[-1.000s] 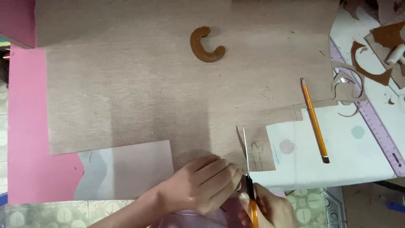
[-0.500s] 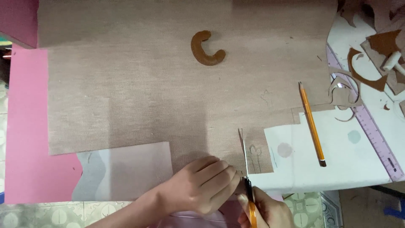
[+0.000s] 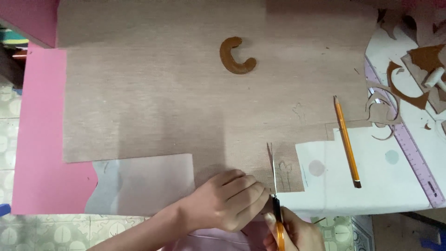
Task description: Hand-sewing a small leather piece, cutting it out with scissors, and tracing its shape onto another surface.
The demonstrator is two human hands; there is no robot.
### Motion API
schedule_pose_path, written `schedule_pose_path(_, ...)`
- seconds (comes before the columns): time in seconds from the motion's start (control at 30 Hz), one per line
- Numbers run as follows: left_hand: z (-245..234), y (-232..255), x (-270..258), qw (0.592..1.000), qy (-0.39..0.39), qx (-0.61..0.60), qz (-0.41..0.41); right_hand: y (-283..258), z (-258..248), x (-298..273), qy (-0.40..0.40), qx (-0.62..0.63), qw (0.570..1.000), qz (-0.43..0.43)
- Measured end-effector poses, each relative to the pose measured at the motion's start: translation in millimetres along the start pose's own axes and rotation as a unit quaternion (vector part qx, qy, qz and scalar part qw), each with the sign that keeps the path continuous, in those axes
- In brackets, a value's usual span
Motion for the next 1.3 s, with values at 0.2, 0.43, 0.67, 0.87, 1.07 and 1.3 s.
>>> schedule_pose_path(0.2,0,0,-3,0.999,0.030,0.012,-0.004,-1,-1,5,0.010,0.005,1.000,-0.025)
schedule_pose_path(0.43,-2,0,2,1.000,0.027,0.008,-0.006,-9,-6,3,0.027,0.016,0.998,-0.046)
schedule_pose_path(0.67,-6,1,9,1.000,0.011,0.002,0.002,-9,-7,9,0.041,0.028,0.997,-0.067)
schedule_pose_path(0.87,-5,1,9,1.000,0.020,0.009,0.001,-14,-5,7,0.052,0.038,0.994,-0.083)
schedule_pose_path(1.07,-6,1,11,1.000,0.000,0.001,-0.006,-18,-11,6,0.064,0.052,0.992,-0.098)
schedule_pose_path(1.3,12,-6,3,0.999,-0.023,0.016,-0.047,-15,-12,-1,0.071,0.065,0.988,-0.121)
Point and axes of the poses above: each hand's wrist, its own x-axis towards the middle knuckle, its own z-axis out of the palm, y = z × x, the point moved 8 cm from there along x, towards the middle knuckle, and after that the axes turned 5 degrees about -z, right-handed, at the moved point
